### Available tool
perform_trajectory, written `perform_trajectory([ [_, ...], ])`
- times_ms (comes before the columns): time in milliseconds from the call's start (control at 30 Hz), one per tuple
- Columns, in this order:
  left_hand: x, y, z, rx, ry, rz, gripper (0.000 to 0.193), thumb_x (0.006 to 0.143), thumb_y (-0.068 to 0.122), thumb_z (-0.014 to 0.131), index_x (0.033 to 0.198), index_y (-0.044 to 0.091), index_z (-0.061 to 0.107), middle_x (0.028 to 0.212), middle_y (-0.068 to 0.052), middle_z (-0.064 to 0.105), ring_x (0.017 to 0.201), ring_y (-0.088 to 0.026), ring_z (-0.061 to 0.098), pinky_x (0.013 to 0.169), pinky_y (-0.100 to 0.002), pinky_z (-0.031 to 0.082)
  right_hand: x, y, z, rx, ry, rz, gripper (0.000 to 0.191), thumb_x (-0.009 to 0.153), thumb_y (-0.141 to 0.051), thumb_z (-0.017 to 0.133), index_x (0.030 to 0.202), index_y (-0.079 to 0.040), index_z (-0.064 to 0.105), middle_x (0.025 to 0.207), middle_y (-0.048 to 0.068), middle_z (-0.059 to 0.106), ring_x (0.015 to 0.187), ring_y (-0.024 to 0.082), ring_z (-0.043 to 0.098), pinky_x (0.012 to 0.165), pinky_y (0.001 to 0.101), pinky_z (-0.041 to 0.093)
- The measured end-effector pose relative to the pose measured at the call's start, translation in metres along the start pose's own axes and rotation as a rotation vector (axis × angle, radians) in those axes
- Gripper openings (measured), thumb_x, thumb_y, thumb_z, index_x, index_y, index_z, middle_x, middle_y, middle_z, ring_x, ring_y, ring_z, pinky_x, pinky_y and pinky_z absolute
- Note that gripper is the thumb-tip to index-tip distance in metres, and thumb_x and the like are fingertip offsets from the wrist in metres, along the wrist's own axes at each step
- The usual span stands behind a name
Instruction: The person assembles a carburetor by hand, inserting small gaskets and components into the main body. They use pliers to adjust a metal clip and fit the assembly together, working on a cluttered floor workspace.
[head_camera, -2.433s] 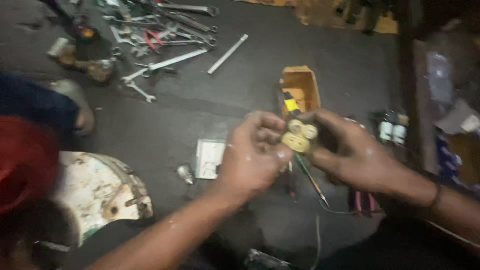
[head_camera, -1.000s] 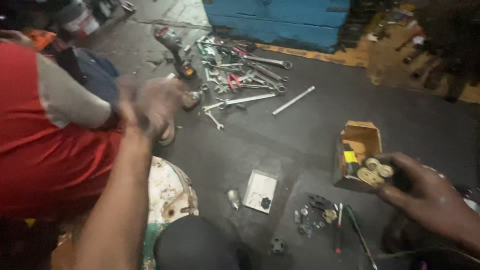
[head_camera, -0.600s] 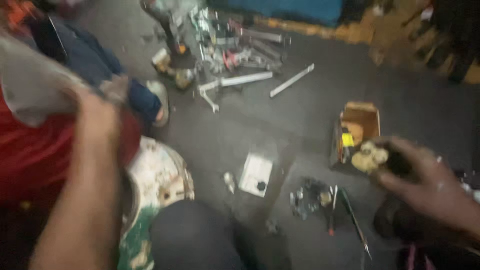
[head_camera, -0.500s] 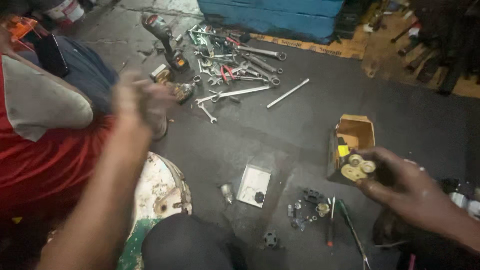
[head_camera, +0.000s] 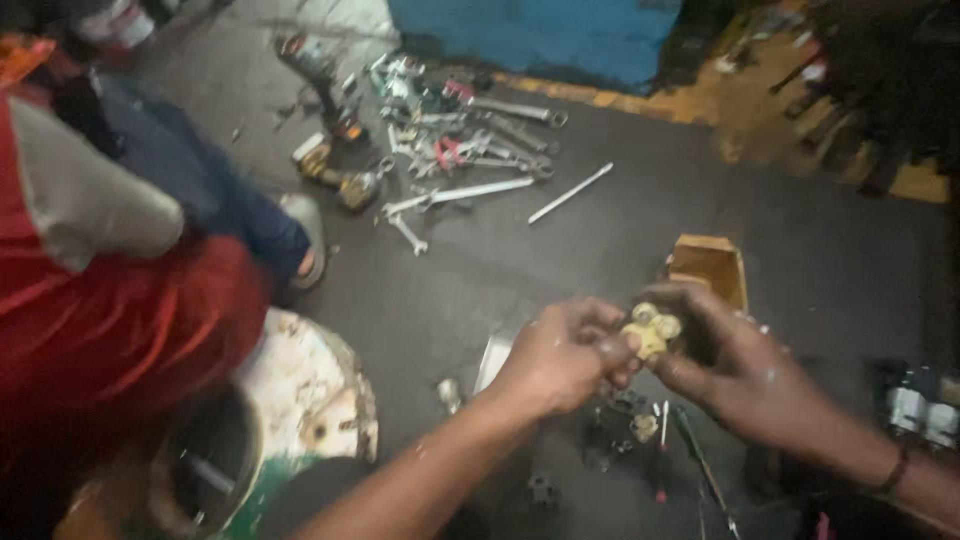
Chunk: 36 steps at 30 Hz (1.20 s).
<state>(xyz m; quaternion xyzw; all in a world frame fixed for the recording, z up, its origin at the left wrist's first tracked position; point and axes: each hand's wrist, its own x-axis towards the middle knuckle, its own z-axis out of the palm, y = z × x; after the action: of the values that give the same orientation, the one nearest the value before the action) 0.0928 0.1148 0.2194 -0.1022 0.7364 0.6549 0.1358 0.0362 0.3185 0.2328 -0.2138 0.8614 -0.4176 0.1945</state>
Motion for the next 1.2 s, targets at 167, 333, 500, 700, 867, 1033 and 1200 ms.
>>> perform_trajectory([
  [167, 0.011, -0.004, -0.007, -0.194, -0.154, 0.024, 0.032, 0.089, 0.011, 0.069, 0.117, -0.005, 0.065, 0.087, -0.009, 0.077, 0.072, -0.013, 0.069, 0.06, -0.025, 0.053, -0.004, -0.005, -0.007, 0.29, -0.049, -0.091, 0.057, 0.083, -0.001, 0.065, 0.138, -0.008, 0.054, 0.125, 0.007, 0.069, 0.111, 0.015, 0.069, 0.094, 0.032, 0.06],
  [333, 0.021, 0.0, -0.002, -0.265, -0.221, -0.054, 0.027, 0.088, 0.008, 0.07, 0.109, -0.007, 0.061, 0.083, -0.012, 0.075, 0.07, -0.016, 0.071, 0.06, -0.027, 0.058, -0.005, 0.005, -0.006, 0.206, -0.017, -0.037, 0.056, 0.082, 0.001, 0.066, 0.137, -0.01, 0.057, 0.116, 0.006, 0.071, 0.098, 0.012, 0.069, 0.083, 0.0312, 0.061],
  [500, 0.026, 0.004, 0.002, -0.16, -0.186, -0.049, 0.027, 0.087, 0.012, 0.068, 0.108, -0.003, 0.063, 0.082, -0.01, 0.076, 0.066, -0.012, 0.07, 0.057, -0.025, 0.055, -0.001, 0.009, -0.007, 0.169, -0.008, -0.039, 0.06, 0.088, -0.006, 0.071, 0.146, -0.013, 0.056, 0.102, 0.007, 0.071, 0.087, 0.011, 0.075, 0.076, 0.0279, 0.066],
  [700, 0.027, 0.007, 0.002, -0.124, -0.184, -0.034, 0.028, 0.087, 0.014, 0.067, 0.108, -0.003, 0.064, 0.081, -0.01, 0.076, 0.066, -0.011, 0.069, 0.057, -0.024, 0.053, -0.004, 0.009, -0.011, 0.185, 0.049, -0.006, 0.058, 0.082, -0.003, 0.073, 0.137, -0.011, 0.059, 0.091, 0.004, 0.063, 0.082, 0.011, 0.065, 0.07, 0.028, 0.06],
  [867, 0.027, 0.009, 0.004, -0.156, -0.259, -0.021, 0.028, 0.088, 0.009, 0.067, 0.111, -0.007, 0.064, 0.082, -0.01, 0.076, 0.068, -0.013, 0.07, 0.061, -0.025, 0.056, -0.007, 0.009, -0.013, 0.171, 0.024, 0.041, 0.059, 0.082, -0.006, 0.073, 0.138, -0.014, 0.058, 0.091, 0.003, 0.064, 0.082, 0.01, 0.066, 0.072, 0.0267, 0.062],
  [1033, 0.026, 0.013, 0.01, -0.283, -0.289, -0.016, 0.028, 0.09, 0.007, 0.064, 0.115, -0.006, 0.063, 0.084, -0.01, 0.075, 0.072, -0.013, 0.072, 0.064, -0.028, 0.058, -0.007, 0.009, -0.015, 0.135, 0.045, -0.042, 0.059, 0.081, -0.006, 0.075, 0.137, -0.012, 0.057, 0.09, 0.002, 0.066, 0.08, 0.009, 0.069, 0.07, 0.027, 0.062],
  [1200, 0.023, 0.02, 0.015, 0.035, -0.213, 0.118, 0.033, 0.086, 0.015, 0.067, 0.112, -0.007, 0.064, 0.083, -0.011, 0.078, 0.072, -0.013, 0.074, 0.063, -0.028, 0.057, -0.006, 0.01, -0.016, 0.112, 0.066, -0.093, 0.059, 0.081, -0.006, 0.074, 0.137, -0.009, 0.056, 0.091, 0.001, 0.066, 0.077, 0.008, 0.069, 0.066, 0.0255, 0.063],
])
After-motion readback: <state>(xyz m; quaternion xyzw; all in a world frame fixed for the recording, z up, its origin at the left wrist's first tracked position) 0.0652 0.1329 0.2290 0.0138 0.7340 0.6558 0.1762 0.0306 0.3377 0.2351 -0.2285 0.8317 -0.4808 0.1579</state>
